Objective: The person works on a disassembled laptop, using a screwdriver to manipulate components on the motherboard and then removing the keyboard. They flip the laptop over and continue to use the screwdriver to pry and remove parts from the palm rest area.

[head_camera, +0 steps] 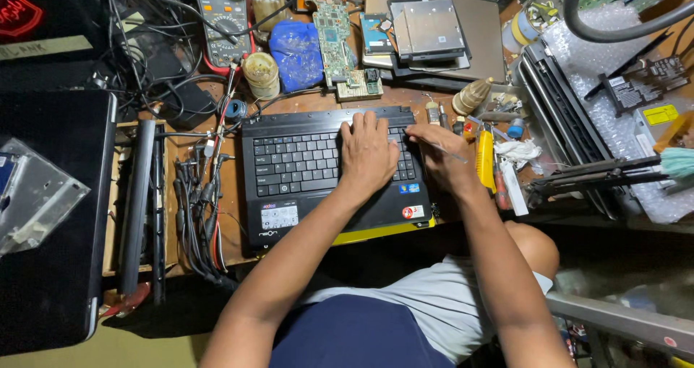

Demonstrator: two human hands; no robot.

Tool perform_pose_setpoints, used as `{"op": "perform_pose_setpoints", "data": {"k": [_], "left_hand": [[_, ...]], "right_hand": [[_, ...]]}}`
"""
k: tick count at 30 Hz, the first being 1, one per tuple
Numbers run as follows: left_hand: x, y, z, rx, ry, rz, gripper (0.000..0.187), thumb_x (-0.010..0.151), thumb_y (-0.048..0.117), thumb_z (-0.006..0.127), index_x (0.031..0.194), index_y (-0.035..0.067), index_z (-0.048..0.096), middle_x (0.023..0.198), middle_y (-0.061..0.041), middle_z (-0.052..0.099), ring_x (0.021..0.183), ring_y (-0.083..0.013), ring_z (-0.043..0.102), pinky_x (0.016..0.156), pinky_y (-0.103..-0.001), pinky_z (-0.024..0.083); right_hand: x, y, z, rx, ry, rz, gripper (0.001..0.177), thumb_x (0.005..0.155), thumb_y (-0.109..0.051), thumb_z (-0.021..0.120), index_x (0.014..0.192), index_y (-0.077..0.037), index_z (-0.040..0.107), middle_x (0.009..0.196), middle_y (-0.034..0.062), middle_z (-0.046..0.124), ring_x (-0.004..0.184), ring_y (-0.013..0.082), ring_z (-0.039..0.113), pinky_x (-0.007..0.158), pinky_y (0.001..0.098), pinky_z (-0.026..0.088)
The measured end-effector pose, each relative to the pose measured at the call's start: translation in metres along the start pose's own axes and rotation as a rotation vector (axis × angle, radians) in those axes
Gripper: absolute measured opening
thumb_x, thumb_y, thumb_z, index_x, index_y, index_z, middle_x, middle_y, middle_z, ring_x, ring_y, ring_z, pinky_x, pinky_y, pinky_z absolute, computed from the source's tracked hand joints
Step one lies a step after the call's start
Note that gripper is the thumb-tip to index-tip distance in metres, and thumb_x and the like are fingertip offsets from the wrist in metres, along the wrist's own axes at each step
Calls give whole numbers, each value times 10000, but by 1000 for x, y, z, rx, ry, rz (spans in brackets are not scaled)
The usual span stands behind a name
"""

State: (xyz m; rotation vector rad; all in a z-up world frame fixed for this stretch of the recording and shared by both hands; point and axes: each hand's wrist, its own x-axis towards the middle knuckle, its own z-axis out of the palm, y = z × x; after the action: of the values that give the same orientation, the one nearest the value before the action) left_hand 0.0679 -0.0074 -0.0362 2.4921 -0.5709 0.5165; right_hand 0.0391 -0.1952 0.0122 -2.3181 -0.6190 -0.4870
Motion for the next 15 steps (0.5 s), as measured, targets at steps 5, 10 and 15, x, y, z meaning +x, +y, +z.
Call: {"op": "perform_pose_setpoints", "data": {"k": [5, 10, 15], "left_hand": [[-3, 3, -8, -6, 39, 30, 271, 899, 270, 624, 1046, 42, 620, 1002, -73, 497, 999, -324, 530, 945, -534, 406], [-8, 4, -11, 14, 78, 42, 283, 914, 281, 628, 1069, 47, 594, 1010, -89, 504, 1015, -331, 541, 959, -535, 415], [-9, 2, -4, 24, 85, 40, 311, 923, 298, 636, 1100, 46, 594, 1042, -98, 520, 1063, -331, 552, 992, -540, 420]], "right_hand": [[-1, -5, 1, 38, 65, -33, 148, 1051, 11, 723, 1093, -77, 834, 1072, 134, 838, 1004, 361, 805, 903, 433, 633], [-3, -5, 3, 45, 77, -13, 137, 1058, -5, 722, 1094, -77, 833, 1084, 124, 844, 1016, 353, 805, 908, 431, 629], [1, -4, -1, 66, 62, 13, 137, 1059, -8, 723, 1087, -78, 837, 1075, 118, 844, 1020, 344, 805, 909, 426, 626]]}}
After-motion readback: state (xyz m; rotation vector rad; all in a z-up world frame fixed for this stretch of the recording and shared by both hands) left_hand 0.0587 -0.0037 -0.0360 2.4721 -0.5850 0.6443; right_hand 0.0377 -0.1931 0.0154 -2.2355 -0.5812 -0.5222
